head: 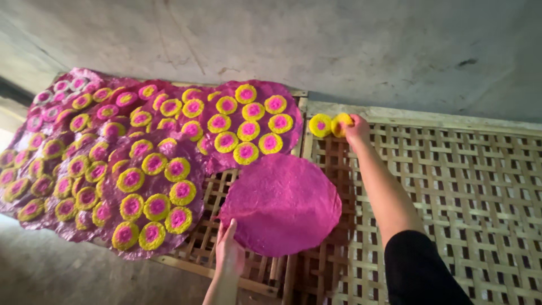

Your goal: The person arranges yellow and pink circular decorative items onto a woven bamboo tray. They pick up the items from a pile on a pink sheet and place them in neat rows on the tray.

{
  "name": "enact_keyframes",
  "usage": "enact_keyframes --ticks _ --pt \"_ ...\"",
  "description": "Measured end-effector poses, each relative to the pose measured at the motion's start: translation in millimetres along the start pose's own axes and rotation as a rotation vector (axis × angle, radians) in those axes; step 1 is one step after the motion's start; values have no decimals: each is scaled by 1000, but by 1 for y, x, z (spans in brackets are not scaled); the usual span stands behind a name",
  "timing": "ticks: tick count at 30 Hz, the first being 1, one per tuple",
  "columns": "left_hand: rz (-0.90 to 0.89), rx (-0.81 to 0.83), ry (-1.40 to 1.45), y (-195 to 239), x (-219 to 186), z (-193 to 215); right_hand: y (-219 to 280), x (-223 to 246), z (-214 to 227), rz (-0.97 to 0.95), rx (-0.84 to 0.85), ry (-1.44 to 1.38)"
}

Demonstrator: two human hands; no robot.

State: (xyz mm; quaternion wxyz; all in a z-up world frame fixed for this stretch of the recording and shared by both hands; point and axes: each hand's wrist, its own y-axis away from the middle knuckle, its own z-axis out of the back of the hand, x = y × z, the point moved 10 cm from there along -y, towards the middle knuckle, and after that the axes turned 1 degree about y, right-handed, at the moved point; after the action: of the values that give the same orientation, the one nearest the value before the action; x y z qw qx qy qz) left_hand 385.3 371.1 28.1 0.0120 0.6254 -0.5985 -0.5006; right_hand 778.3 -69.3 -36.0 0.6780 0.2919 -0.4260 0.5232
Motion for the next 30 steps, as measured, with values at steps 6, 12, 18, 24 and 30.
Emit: enact_keyframes --ticks 6,12,18,24,30 --pt "-108 88 21 0 -11 2 34 90 23 335 -163 676" --pt "-8 28 -96 24 -13 -68 188 209 4 603 201 387" --pt "-231 775 -554 75 50 -207 321 169 43 124 570 -219" --pt "-219 897 -349 16 86 -115 309 45 181 -64 108 -322" --pt "-390 234 -529 -69 2 126 298 12 222 -83 -118 -173"
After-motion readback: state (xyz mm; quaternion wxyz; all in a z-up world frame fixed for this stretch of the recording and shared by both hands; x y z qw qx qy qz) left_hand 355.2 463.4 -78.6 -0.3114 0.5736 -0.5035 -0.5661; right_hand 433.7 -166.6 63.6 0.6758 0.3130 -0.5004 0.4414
